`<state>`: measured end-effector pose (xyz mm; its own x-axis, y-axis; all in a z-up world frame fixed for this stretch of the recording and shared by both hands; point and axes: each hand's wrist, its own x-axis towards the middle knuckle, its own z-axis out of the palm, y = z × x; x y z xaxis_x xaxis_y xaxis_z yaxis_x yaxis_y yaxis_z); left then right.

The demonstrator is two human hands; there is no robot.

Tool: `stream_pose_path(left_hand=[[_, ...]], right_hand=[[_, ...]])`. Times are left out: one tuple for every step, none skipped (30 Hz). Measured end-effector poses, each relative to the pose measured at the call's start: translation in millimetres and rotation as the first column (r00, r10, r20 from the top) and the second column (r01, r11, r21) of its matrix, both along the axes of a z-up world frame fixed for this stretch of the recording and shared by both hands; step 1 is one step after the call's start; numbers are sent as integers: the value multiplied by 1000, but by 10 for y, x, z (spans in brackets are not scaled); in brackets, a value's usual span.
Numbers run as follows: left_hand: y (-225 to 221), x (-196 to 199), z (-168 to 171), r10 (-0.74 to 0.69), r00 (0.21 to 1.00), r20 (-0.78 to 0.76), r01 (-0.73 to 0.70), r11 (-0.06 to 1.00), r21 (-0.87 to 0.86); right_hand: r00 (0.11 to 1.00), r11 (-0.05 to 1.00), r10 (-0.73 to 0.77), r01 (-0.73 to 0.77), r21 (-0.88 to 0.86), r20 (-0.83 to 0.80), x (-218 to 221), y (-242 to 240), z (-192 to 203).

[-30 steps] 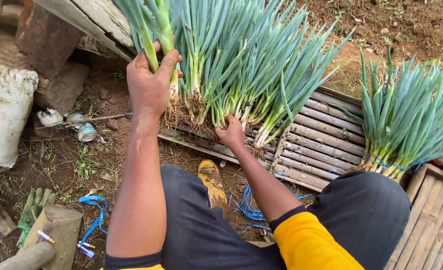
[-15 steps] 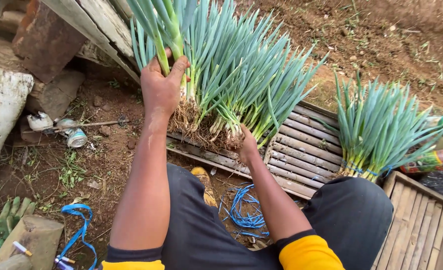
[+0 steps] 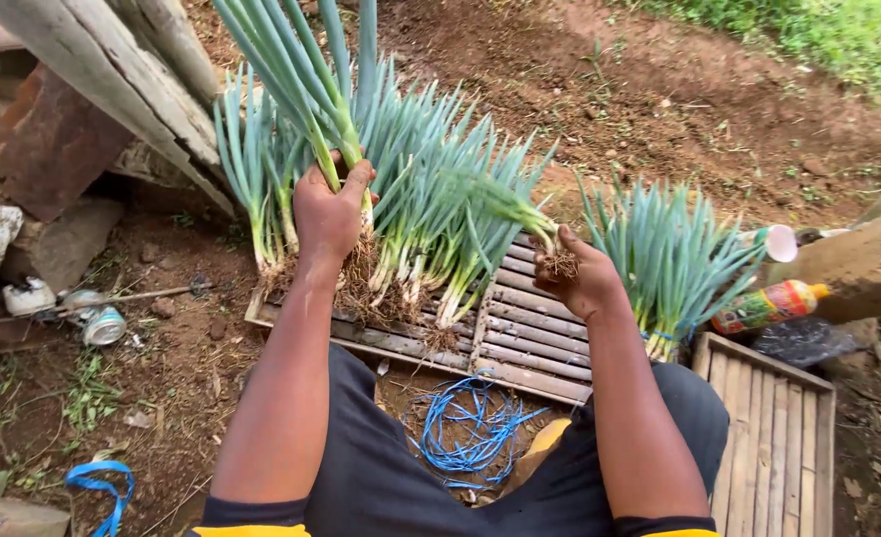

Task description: Cleaning and bundling scallions using blue string in an outdoor processing area

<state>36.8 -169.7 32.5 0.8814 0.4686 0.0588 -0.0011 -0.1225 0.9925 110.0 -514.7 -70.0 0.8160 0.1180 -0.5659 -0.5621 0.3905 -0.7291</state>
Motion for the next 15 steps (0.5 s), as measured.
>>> stream_pose_path(left_hand=[[-78, 1, 11, -8, 1000, 8, 8, 1000, -2], [-160, 6, 22, -17, 1000, 25, 18, 1000, -16], [-248, 10, 44, -27, 999, 42, 28, 999, -28], [-351, 11, 43, -36, 998, 52, 37, 999, -27], [-440, 22, 36, -43, 998, 39, 44, 999, -20], [-528, 39, 33, -50, 998, 27, 50, 999, -12], [-613, 77, -8, -59, 997, 44, 60, 998, -5], [-696, 120, -49, -53, 998, 31, 53, 998, -25], [-774, 135, -115, -44, 999, 13, 45, 998, -47], [-857, 154, -79, -51, 998, 23, 52, 998, -40], [-936, 156, -50, -49, 999, 8, 49, 997, -52], [-1013, 163, -24, -47, 999, -8, 46, 997, -64], [-1075, 190, -65, -50, 999, -3, 50, 997, -58], [-1137, 223, -111, -58, 998, -9, 57, 997, -49], [-1218, 240, -173, -66, 998, -20, 66, 997, -43]], right_hand=[[1000, 1000, -8, 8, -2, 8, 11, -107, 3], [998, 991, -36, 30, 132, 44, 26, -218, 8], [995, 963, -67, 44, 266, 78, 37, -333, 16], [993, 963, -76, 51, 266, 87, 41, -423, 33], [989, 963, -89, 54, 265, 121, 57, -496, 37], [983, 963, -102, 58, 263, 155, 79, -568, 46], [979, 961, -112, 63, 271, 171, 65, -536, 167], [972, 982, -102, 63, 180, 213, 52, -504, 289], [965, 994, -86, 67, 86, 247, 12, -468, 385], [962, 993, -94, 73, 93, 257, 19, -457, 465], [952, 994, -76, 50, 95, 297, 18, -441, 537], [940, 995, -58, 27, 96, 337, 23, -423, 605], [938, 994, -63, 29, 102, 341, 75, -451, 500], [937, 992, -85, 46, 121, 338, 133, -478, 390], [938, 988, -108, 65, 137, 329, 171, -526, 265]])
